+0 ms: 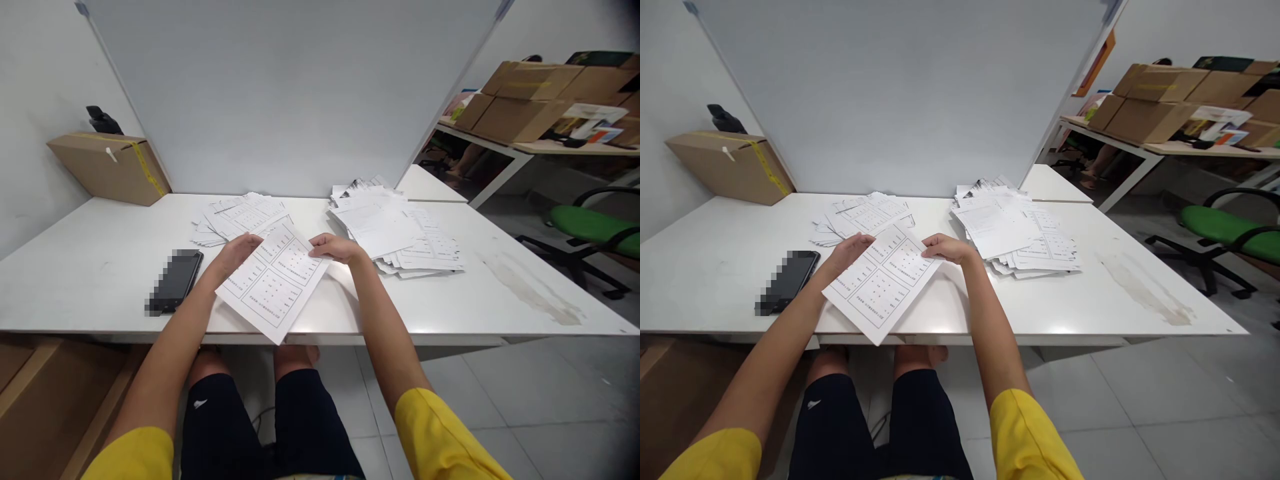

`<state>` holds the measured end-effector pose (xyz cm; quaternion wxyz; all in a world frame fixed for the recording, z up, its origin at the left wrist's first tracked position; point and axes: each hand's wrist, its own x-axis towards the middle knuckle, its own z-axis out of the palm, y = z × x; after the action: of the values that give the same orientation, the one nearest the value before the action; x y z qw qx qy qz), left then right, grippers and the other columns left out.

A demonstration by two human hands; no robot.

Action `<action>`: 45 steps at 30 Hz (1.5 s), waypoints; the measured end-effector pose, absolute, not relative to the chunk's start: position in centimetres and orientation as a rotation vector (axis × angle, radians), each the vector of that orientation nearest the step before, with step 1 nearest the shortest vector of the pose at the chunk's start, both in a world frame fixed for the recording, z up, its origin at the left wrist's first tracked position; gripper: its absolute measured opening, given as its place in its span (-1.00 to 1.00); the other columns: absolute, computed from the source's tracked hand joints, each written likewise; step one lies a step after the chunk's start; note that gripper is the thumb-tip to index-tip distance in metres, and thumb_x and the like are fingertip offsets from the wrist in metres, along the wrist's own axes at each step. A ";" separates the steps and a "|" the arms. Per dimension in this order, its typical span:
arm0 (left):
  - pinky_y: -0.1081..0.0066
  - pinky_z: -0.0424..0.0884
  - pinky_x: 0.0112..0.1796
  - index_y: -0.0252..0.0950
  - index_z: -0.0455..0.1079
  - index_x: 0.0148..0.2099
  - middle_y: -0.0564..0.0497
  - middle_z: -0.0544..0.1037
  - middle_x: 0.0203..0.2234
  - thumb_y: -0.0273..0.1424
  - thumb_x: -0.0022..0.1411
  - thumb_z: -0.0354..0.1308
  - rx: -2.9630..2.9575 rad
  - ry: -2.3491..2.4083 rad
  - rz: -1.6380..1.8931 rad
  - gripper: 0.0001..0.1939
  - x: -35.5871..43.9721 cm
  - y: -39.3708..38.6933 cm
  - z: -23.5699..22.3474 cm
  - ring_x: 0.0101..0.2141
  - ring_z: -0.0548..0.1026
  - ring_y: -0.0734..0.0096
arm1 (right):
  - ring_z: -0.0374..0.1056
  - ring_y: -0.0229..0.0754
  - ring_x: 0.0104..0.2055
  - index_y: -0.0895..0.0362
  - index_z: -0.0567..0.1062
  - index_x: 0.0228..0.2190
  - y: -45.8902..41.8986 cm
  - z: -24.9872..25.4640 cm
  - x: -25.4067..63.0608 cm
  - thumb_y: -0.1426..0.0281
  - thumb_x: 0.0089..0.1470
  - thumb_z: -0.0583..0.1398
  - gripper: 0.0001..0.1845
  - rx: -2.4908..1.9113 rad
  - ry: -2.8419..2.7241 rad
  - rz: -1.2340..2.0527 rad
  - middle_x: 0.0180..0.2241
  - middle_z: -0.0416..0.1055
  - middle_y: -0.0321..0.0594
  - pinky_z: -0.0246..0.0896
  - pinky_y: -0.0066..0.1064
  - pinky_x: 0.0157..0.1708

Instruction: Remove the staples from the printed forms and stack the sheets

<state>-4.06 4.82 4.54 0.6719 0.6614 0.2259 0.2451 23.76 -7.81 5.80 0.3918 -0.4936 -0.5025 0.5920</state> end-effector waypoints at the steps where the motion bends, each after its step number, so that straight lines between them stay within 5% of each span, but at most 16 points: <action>1: 0.14 0.55 -0.09 -0.25 0.62 -0.19 -0.12 0.68 -0.23 0.08 0.23 0.17 1.595 0.510 0.509 -0.50 -4.0 4.4 4.6 -0.14 0.64 0.00 | 0.25 -0.34 -0.57 0.18 0.54 -0.57 -9.6 5.8 23.3 0.36 -0.27 0.47 -0.76 -1.262 -1.232 1.453 -0.65 0.39 -0.38 0.12 -0.49 -0.56; 5: 0.15 0.48 0.02 -0.20 0.64 -0.17 -0.12 0.64 -0.10 -0.04 0.15 0.29 1.993 0.500 0.362 -0.63 -3.4 3.2 4.5 0.00 0.56 -0.03 | 0.47 -0.15 -0.37 0.21 0.65 -0.31 -20.4 3.7 20.2 0.24 -0.19 0.46 -0.61 -1.281 -0.899 1.262 -0.39 0.60 -0.17 0.29 -0.41 -0.42; 8: 0.09 0.39 0.16 -0.19 0.62 -0.17 -0.13 0.62 -0.04 -0.03 0.21 0.19 2.296 0.457 0.353 -0.63 -3.0 3.4 4.1 0.12 0.47 -0.04 | 0.53 -0.06 -0.28 0.16 0.64 -0.09 -29.1 0.9 17.6 0.17 -0.07 0.43 -0.49 -1.290 -0.654 1.161 -0.22 0.64 -0.08 0.35 -0.35 -0.35; 12: 0.06 0.37 0.18 -0.18 0.60 -0.15 -0.13 0.62 -0.02 -0.01 0.24 0.12 2.377 0.428 0.388 -0.59 -2.5 4.6 3.4 0.12 0.47 -0.03 | 0.56 0.00 -0.23 0.10 0.65 -0.07 -35.3 -2.0 15.1 0.16 -0.11 0.46 -0.45 -1.283 -0.419 1.108 -0.19 0.66 -0.07 0.39 -0.30 -0.28; 20: -0.01 0.33 0.20 -0.26 0.59 -0.15 -0.18 0.64 -0.10 0.05 0.32 -0.01 2.435 0.470 0.648 -0.47 -2.4 3.0 2.3 0.05 0.49 -0.01 | 0.55 -0.06 -0.35 0.12 0.67 -0.23 -34.8 -5.8 14.0 0.16 -0.35 0.49 -0.44 -1.280 -0.305 1.032 -0.27 0.67 -0.10 0.34 -0.35 -0.38; 25: 0.00 -0.02 0.39 -0.17 0.59 -0.03 -0.07 0.61 0.05 0.07 0.39 0.00 2.384 0.391 0.648 -0.49 -3.9 -1.5 2.0 0.35 0.21 0.02 | 0.56 0.00 -0.25 0.06 0.66 -0.19 -35.9 -6.5 12.7 0.18 -0.24 0.44 -0.50 -1.326 -0.329 1.029 -0.21 0.67 -0.13 0.39 -0.28 -0.31; 30: -0.05 -0.36 0.42 -0.12 0.46 0.22 -0.02 0.35 0.35 0.09 0.42 -0.05 2.276 0.541 0.724 -0.43 -4.2 -1.6 1.5 0.48 -0.14 0.03 | 0.56 0.06 -0.12 0.06 0.64 -0.09 -35.8 -5.9 12.0 0.14 -0.13 0.39 -0.48 -1.384 -0.447 0.926 -0.12 0.64 -0.11 0.44 -0.21 -0.21; 37: -0.05 -0.19 0.42 -0.11 0.40 0.28 0.01 0.10 0.47 0.09 0.38 0.03 2.228 0.612 0.552 -0.41 -4.1 -0.7 0.8 0.48 -0.15 0.00 | 0.53 0.03 -0.09 0.05 0.59 0.04 -34.1 -3.9 13.3 0.15 -0.05 0.34 -0.40 -1.408 -0.513 0.765 -0.07 0.61 -0.10 0.43 -0.19 -0.20; 45: 0.04 -0.15 0.42 -0.06 0.37 0.30 0.07 0.11 0.46 0.01 0.44 -0.05 2.190 0.520 0.505 -0.47 -4.9 -1.7 1.5 0.49 -0.15 0.14 | 0.46 -0.07 -0.30 0.12 0.59 0.03 -31.0 -2.5 13.1 0.15 -0.09 0.34 -0.38 -1.408 -0.568 0.850 -0.18 0.62 -0.09 0.31 -0.33 -0.43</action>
<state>-4.91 -1.71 1.45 0.4051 0.8679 0.2062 0.2002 13.06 -30.98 -2.52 0.6448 -0.6186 -0.2494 0.3734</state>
